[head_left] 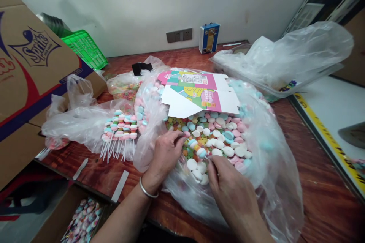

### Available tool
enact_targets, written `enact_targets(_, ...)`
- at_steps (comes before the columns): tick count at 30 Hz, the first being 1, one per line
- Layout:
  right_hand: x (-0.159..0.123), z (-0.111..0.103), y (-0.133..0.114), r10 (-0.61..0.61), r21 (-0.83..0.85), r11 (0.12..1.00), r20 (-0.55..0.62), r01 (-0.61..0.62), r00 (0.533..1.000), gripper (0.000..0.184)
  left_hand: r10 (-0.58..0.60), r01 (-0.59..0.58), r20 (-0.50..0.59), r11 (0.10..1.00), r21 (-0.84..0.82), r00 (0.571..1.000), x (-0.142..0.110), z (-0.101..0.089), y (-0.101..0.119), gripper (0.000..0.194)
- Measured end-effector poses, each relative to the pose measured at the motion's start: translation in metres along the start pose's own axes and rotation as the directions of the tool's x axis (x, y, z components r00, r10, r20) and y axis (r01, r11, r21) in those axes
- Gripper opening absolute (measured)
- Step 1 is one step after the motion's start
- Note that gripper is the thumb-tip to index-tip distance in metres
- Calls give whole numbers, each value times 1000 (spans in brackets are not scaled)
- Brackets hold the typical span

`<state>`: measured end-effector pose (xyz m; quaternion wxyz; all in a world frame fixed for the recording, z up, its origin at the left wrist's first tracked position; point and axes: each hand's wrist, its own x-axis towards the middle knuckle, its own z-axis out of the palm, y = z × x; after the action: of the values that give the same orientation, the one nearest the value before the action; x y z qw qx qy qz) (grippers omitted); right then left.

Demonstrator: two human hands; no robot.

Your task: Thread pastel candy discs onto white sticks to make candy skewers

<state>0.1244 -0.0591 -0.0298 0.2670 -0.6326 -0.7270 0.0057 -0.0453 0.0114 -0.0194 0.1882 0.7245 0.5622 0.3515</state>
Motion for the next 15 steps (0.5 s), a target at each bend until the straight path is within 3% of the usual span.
enact_targets(4, -4, 1, 0, 11, 10, 1000, -10, -11, 1000, 33, -137, 143, 44, 968, -208, 990, -2, 3, 3, 16)
enact_targets(7, -9, 3, 1, -8, 29, 1000, -29, 9, 1000, 33, -188, 201, 75, 941, -273, 979, -7, 8, 4, 14)
enact_targets(12, -21, 12, 3, 72, 237, 970, -35, -62, 997, 30, -59, 80, 96, 968, -239, 994, -22, 13, 9, 18)
enact_targets(15, -26, 16, 7, 220, 456, 863, 46, -216, 974, 29, 33, -19, 73, 981, -193, 997, -24, 15, 9, 23)
